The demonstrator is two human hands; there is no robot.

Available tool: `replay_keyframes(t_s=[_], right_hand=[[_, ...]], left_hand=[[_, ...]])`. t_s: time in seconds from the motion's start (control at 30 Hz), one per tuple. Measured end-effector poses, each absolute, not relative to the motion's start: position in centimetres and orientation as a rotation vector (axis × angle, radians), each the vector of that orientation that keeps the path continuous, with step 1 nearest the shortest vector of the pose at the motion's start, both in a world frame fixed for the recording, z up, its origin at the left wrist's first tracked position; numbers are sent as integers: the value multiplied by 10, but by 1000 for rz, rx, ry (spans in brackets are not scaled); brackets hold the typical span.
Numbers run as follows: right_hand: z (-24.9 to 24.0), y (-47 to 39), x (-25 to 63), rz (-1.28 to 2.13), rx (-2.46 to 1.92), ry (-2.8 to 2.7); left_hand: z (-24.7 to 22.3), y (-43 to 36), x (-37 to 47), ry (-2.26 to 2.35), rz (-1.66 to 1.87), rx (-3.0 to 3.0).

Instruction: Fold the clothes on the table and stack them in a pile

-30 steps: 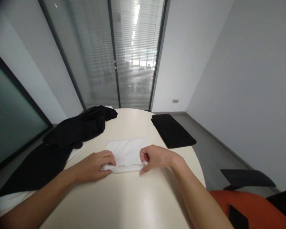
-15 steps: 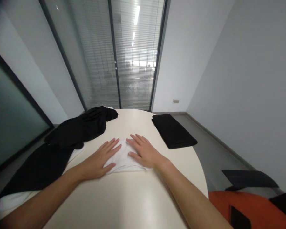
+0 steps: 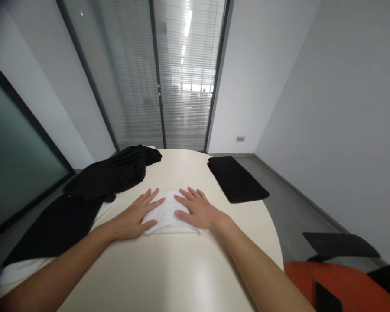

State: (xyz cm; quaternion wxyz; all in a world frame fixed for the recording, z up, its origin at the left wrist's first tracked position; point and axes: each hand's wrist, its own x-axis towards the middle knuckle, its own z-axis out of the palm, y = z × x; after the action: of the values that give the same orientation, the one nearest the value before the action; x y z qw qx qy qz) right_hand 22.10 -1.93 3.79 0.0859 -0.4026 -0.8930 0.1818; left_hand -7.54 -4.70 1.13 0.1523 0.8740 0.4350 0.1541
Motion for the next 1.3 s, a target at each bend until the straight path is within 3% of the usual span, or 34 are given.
replay_keyframes(t_s=[0.23, 0.43, 0.83, 0.97, 1.17, 1.3], right_hand=[[31, 8, 243, 449, -1429, -2274], [32, 18, 249, 716, -1478, -2121], [55, 0, 253, 1034, -1543, -2199], [54, -1, 253, 1120, -1421, -2291], [61, -7, 254, 1604, -1277, -2101], [67, -14, 247, 1597, -1380, -2142]], left_hand=[[-7, -33, -73, 1585, 857, 2152], [-9, -27, -60, 1323, 1110, 1764], [4, -31, -42, 1061, 1246, 1493], [0, -29, -40, 1121, 1203, 1426], [8, -38, -34, 1113, 1025, 1161], [15, -50, -27, 1075, 968, 1163]])
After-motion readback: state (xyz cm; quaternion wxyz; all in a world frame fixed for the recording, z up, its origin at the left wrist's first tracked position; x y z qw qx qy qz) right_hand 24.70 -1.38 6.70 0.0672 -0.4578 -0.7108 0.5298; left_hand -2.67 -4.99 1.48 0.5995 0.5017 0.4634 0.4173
